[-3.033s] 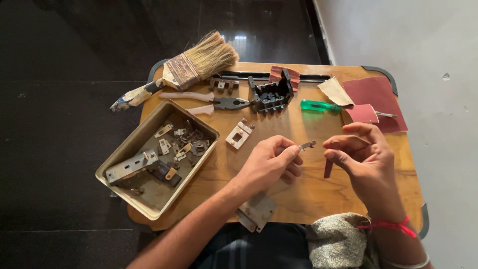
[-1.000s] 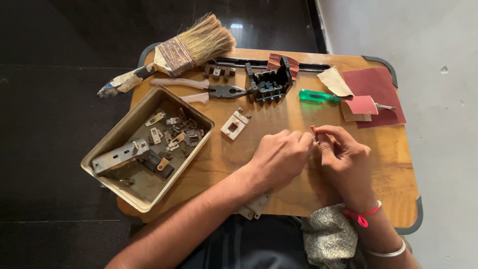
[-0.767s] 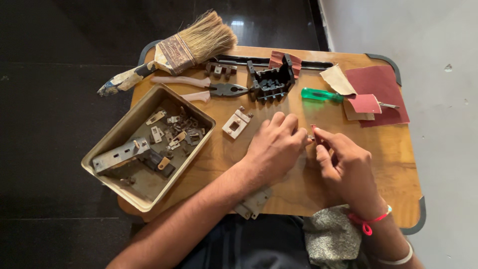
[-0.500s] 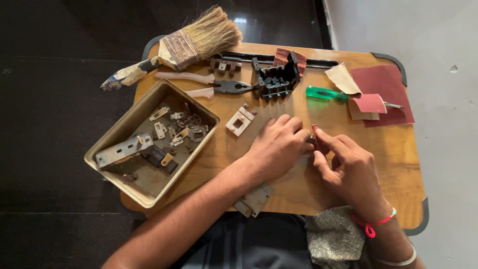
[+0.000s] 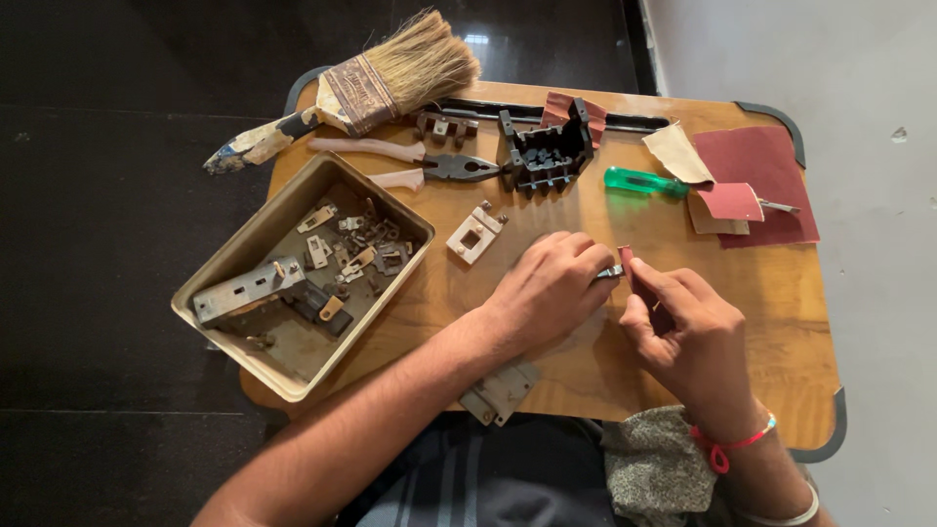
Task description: The person cleans various metal mechanical components by wiping them with a cloth and using sandpaper to rub their surfaces.
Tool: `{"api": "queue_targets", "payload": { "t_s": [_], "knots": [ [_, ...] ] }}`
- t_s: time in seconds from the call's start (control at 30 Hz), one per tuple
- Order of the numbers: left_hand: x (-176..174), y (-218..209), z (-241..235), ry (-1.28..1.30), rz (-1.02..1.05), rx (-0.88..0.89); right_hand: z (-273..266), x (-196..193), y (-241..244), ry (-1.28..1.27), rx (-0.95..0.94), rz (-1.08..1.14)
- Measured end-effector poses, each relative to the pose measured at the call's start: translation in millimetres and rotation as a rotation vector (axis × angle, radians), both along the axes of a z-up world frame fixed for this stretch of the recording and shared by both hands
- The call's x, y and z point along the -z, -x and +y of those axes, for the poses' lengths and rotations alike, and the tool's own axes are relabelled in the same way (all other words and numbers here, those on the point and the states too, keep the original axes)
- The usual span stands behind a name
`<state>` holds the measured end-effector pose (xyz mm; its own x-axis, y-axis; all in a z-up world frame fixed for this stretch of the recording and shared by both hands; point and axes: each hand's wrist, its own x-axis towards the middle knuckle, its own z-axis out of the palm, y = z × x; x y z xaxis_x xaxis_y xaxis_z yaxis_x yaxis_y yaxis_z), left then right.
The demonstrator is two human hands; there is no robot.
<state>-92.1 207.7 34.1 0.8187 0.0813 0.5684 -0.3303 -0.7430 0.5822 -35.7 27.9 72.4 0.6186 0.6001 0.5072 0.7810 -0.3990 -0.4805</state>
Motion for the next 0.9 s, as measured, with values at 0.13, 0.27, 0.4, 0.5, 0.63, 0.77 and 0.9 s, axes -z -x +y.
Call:
{"api": "queue_targets", "payload": {
  "t_s": [0.13, 0.27, 0.4, 0.5, 0.63, 0.77, 0.9],
  "knots": [
    [5.1, -3.8, 0.9, 0.051, -0.054, 0.024, -1.4, 2.0, 6.3, 0.012, -0.023, -0.116],
    [9.4, -10.9, -0.6, 0.141, -0.003, 0.093, -0.2, 1.8, -2.3, 0.028, -0.037, -0.07],
    [7.7, -12.3, -5.1, 0.178, -0.034, 0.069, -1.4, 0.4, -7.5, 0.015, -0.074, -0.023],
    [5.7, -14.5, -5.5, 0.119, -0.021, 0.041, -7.9, 1.0, 1.2, 0.03, -0.052, 0.019],
    [1.6, -12.4, -6.5, 0.105, 0.041, 0.089, -5.2, -4.2, -7.7, 0.045, -0.031, -0.014],
    [0.1, -11.6, -8.4, 0.024, 0.07, 0.059, -5.1, -5.5, -0.3, -0.001, -0.026, 0.149],
    [4.3, -13.4, -7.9, 0.02, 0.174, 0.065, -6.1, -4.4, -3.2, -0.013, -0.004, 0.199]
  ]
}}
